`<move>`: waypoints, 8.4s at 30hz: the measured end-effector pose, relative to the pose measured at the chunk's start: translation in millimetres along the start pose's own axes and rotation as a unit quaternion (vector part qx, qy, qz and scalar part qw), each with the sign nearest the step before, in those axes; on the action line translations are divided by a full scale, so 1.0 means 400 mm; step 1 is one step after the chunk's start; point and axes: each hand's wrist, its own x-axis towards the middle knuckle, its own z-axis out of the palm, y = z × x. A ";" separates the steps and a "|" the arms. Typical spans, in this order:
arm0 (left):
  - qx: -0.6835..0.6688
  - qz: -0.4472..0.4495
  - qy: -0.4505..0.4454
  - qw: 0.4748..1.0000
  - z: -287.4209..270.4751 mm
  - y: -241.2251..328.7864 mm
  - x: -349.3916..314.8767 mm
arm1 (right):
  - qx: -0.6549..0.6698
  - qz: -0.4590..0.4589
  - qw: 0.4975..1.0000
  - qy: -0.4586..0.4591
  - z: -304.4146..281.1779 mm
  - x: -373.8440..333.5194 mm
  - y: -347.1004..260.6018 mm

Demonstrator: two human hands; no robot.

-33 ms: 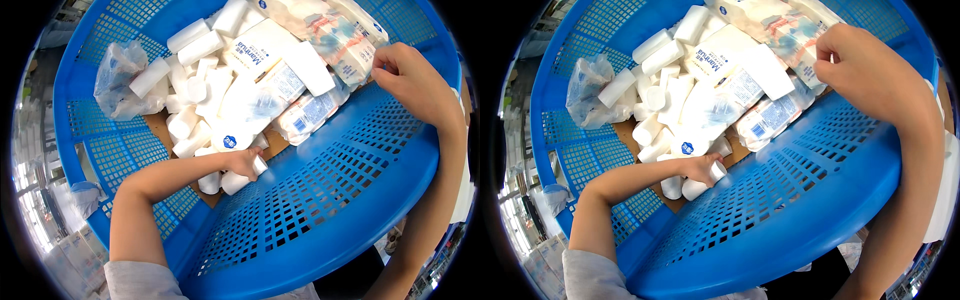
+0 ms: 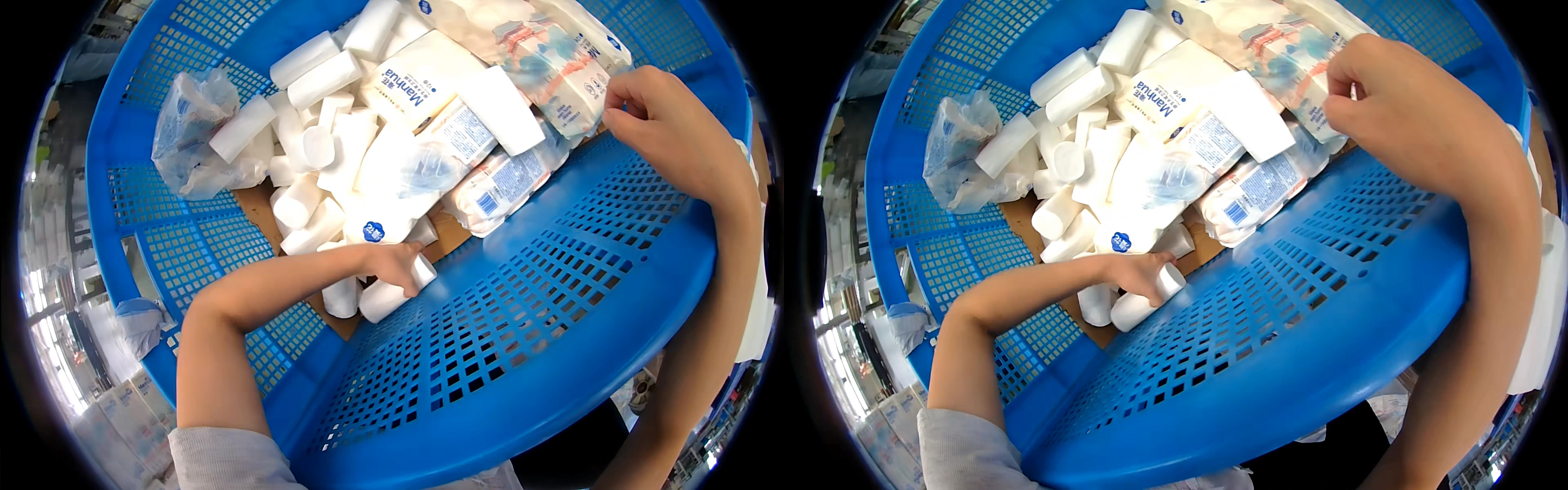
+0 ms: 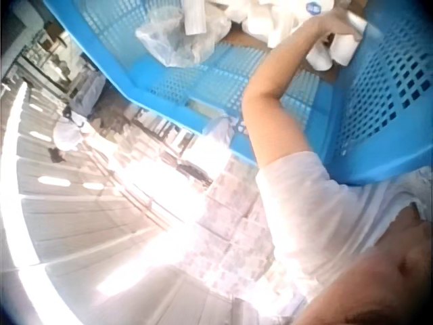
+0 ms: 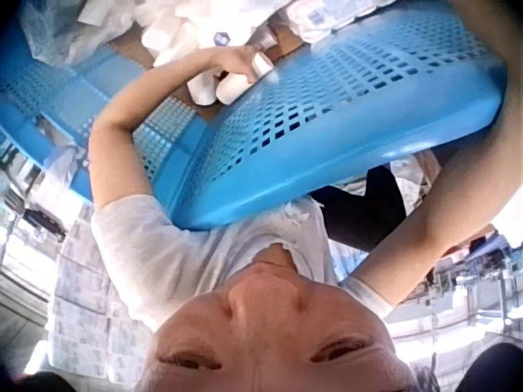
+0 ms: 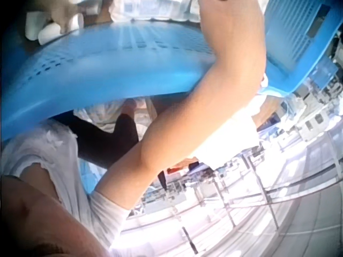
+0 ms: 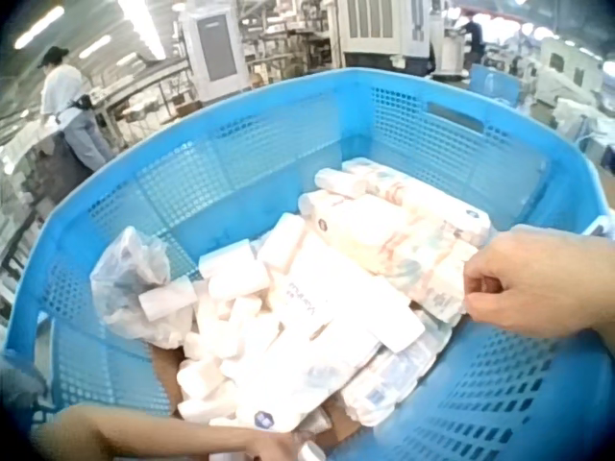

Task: The person picks up individual white paper rolls from a blue bin, places them into a large plastic bag on a metal table, and seals the bag using a handheld tape dispenser.

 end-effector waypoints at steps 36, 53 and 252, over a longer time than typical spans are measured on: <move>0.439 -0.426 0.545 0.573 -0.409 -0.471 -0.419 | -0.015 0.054 0.998 -0.035 -0.037 0.000 -0.016; 0.081 0.338 0.603 0.718 -0.177 0.314 -0.722 | 0.070 -0.135 0.949 0.276 -0.085 -0.107 -0.225; -0.449 0.432 0.274 0.732 -0.847 -3.256 -4.235 | 0.572 0.345 0.595 0.447 -0.211 0.415 -5.308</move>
